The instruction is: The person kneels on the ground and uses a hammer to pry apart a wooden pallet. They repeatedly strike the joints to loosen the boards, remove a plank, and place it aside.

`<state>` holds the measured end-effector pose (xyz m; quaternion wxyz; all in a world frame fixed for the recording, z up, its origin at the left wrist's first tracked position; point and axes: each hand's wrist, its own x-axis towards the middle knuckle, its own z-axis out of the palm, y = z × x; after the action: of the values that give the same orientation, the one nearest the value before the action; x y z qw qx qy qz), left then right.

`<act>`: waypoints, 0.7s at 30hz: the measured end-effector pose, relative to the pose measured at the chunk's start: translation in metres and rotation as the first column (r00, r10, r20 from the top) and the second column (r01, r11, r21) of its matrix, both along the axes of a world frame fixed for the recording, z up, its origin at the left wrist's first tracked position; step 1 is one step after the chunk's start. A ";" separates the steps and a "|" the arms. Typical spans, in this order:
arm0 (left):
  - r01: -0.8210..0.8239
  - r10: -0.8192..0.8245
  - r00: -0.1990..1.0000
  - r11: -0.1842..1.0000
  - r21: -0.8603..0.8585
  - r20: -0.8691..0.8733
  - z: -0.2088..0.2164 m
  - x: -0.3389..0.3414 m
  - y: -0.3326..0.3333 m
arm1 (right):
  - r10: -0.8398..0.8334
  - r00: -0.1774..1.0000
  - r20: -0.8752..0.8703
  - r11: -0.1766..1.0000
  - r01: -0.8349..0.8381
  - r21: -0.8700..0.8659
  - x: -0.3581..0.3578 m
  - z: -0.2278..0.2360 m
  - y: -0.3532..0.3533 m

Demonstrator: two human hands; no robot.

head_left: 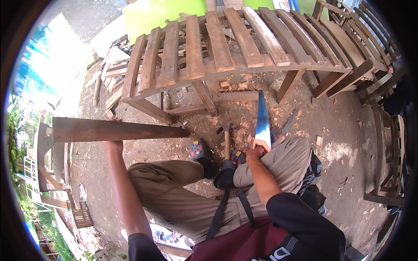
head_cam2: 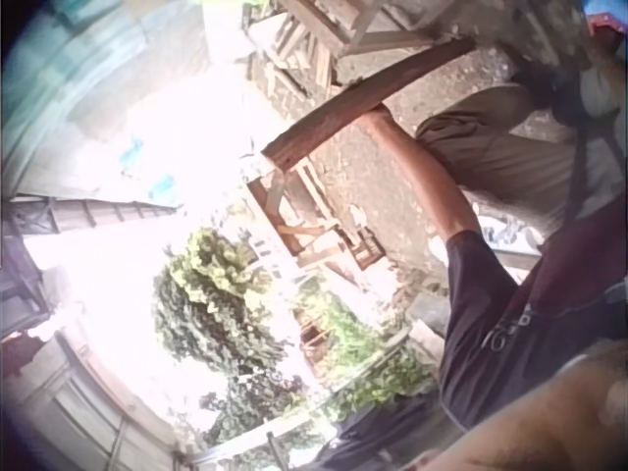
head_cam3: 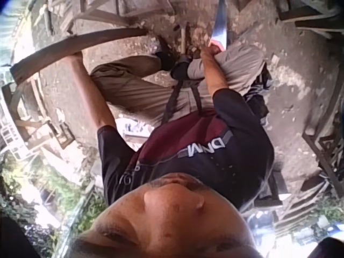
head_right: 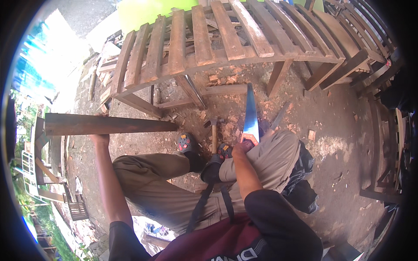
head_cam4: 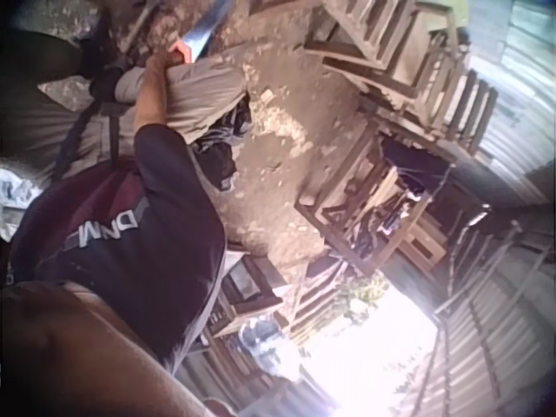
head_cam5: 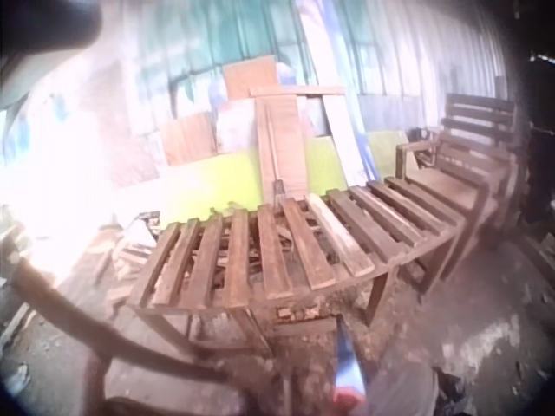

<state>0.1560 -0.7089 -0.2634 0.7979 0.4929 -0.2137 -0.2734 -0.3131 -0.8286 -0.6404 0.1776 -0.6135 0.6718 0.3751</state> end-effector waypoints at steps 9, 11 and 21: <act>-0.122 0.120 0.991 0.992 0.036 0.061 0.015 -0.020 -0.025 | 0.257 0.787 0.562 0.943 -0.076 -0.325 -0.005 0.055 0.002; -0.104 0.102 0.992 0.994 0.021 0.079 0.011 -0.022 -0.038 | 0.067 0.732 0.678 0.988 0.045 -0.146 -0.010 0.053 -0.008; -0.215 0.223 0.971 0.972 -0.094 0.086 0.007 -0.031 -0.031 | 0.060 0.958 0.282 0.998 -0.054 -0.031 0.002 0.039 0.022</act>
<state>0.1254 -0.7395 -0.2568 0.8320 0.4922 -0.2071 -0.1505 -0.3112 -0.8061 -0.6019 0.2539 -0.6818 0.6258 0.2810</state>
